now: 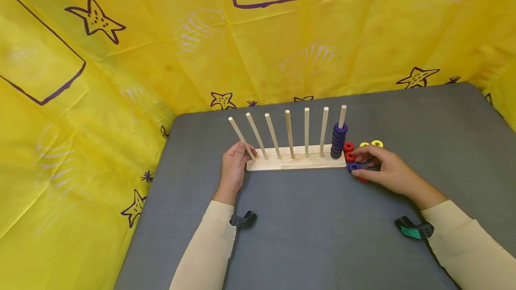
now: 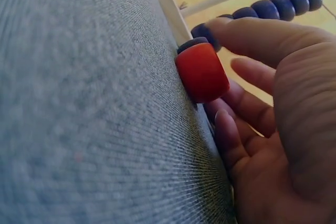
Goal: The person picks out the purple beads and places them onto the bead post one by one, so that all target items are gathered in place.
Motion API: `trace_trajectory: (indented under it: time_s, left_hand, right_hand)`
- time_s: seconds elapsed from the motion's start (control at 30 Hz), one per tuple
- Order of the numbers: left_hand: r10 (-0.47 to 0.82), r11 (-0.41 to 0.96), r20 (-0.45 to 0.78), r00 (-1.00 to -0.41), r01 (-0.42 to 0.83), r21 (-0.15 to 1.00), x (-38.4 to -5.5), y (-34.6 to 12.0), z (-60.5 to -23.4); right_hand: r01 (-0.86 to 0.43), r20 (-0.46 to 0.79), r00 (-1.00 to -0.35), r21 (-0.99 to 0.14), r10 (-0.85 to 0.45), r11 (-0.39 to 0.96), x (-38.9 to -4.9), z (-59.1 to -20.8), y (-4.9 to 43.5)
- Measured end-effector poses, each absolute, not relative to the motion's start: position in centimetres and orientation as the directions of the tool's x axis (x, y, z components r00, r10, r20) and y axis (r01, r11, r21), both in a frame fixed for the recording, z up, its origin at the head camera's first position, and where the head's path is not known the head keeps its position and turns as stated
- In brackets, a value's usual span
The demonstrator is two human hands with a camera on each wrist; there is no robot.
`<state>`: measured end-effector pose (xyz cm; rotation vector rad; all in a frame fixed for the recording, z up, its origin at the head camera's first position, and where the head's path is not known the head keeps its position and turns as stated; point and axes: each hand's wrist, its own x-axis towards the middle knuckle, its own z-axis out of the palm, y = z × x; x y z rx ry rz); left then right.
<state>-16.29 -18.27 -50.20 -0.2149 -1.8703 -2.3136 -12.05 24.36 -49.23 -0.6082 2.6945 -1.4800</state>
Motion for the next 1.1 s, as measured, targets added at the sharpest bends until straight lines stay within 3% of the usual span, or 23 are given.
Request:
trace_trajectory:
  time_s: [0.47, 1.1]
  left_hand:
    - [-0.022, -0.204, 0.215, -0.976, 0.215, 0.955, -16.30, -18.45, -50.30]
    - [-0.020, -0.203, 0.207, -0.978, 0.206, 0.957, -16.22, -18.36, -50.17]
  right_hand:
    - [-0.406, 0.226, -0.903, -0.732, -0.367, 0.547, -11.99, -49.08, 23.96]
    - [-0.415, 0.236, -0.900, -0.720, -0.366, 0.556, -11.89, -48.70, 23.88]
